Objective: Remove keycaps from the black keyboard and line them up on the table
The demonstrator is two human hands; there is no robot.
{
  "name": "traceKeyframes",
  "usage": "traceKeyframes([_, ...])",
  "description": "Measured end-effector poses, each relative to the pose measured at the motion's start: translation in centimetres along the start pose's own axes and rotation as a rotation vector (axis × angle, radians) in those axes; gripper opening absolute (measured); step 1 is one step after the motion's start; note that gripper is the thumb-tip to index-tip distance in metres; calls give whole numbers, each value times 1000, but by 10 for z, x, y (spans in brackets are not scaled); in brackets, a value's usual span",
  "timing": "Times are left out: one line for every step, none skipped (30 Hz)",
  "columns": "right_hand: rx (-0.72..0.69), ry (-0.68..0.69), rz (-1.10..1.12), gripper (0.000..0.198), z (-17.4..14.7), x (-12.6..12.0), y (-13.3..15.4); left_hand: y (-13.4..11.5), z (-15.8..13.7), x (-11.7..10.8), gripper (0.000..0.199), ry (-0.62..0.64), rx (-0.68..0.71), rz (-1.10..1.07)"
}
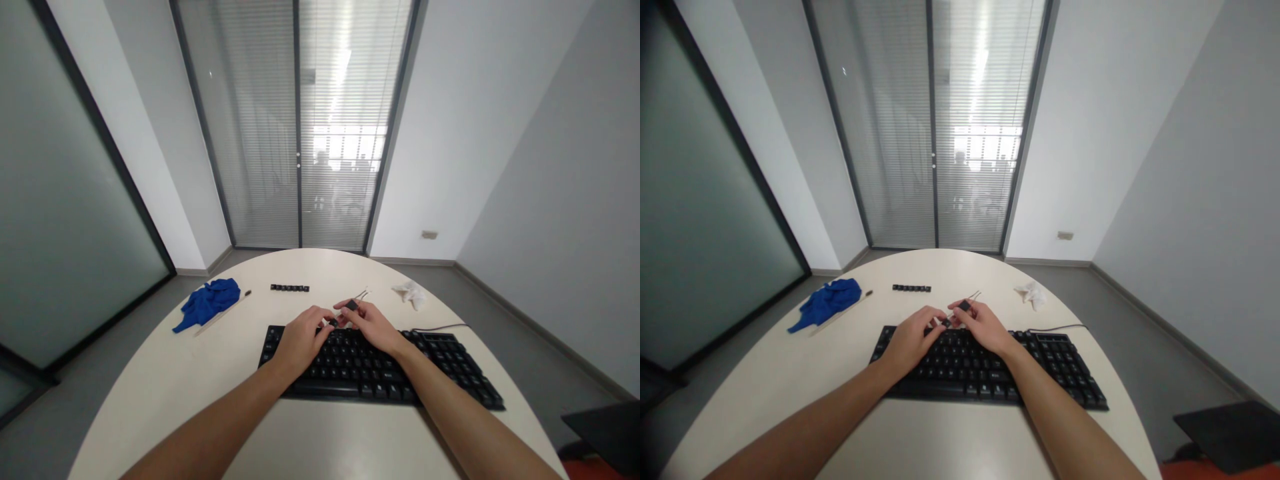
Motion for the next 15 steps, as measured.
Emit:
traceKeyframes([2, 5, -2, 42, 0, 0, -1, 0, 0, 0, 13, 0, 1, 0])
traceKeyframes([5, 9, -1, 43, 1, 0, -2, 0, 0, 0, 13, -1, 3, -1])
traceKeyframes([8, 11, 0, 43, 1, -1, -3, 0, 0, 0, 13, 1, 4, -3])
traceKeyframes([11, 12, 1, 44, 1, -1, -4, 0, 0, -1, 14, 3, 7, -5])
traceKeyframes([13, 13, 2, 44, 1, -1, -4, 0, 0, -1, 15, 7, 10, -7])
traceKeyframes([14, 14, 1, 44, 1, -1, -4, 0, -1, -1, 15, 13, 15, -8])
traceKeyframes([14, 15, -1, 45, 1, -1, -3, -1, -1, -1, 17, 19, 21, -8])
traceKeyframes([11, 15, -3, 45, 1, -1, -3, -1, 0, -2, 19, 27, 27, -6])
traceKeyframes([5, 14, -7, 45, 1, -1, -2, -1, 0, -2, 21, 36, 32, -1])
traceKeyframes([-1, 14, -12, 45, 0, -1, -1, -2, -1, -2, 24, 44, 35, 7])
traceKeyframes([-7, 15, -17, 45, 0, -1, 0, -2, -1, -2, 26, 52, 36, 16])
traceKeyframes([-10, 16, -21, 45, 0, -1, 0, -2, -1, -3, 27, 59, 36, 24])
traceKeyframes([-11, 17, -24, 45, -1, -1, 0, -2, -1, -3, 28, 63, 36, 30])
traceKeyframes([-10, 19, -26, 45, -1, -1, 0, -2, -1, -3, 29, 64, 34, 32])
traceKeyframes([-10, 20, -28, 45, -1, -1, 0, -3, -1, -3, 28, 63, 34, 32])
Point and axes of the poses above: each hand's wrist, its own z-axis towards the middle knuckle, its own x-axis out of the palm, y = z × x, the point moved 1 cm from there along z, towards the middle knuckle, and after that the axes turned 8 degrees about z, right-handed, at the moved point
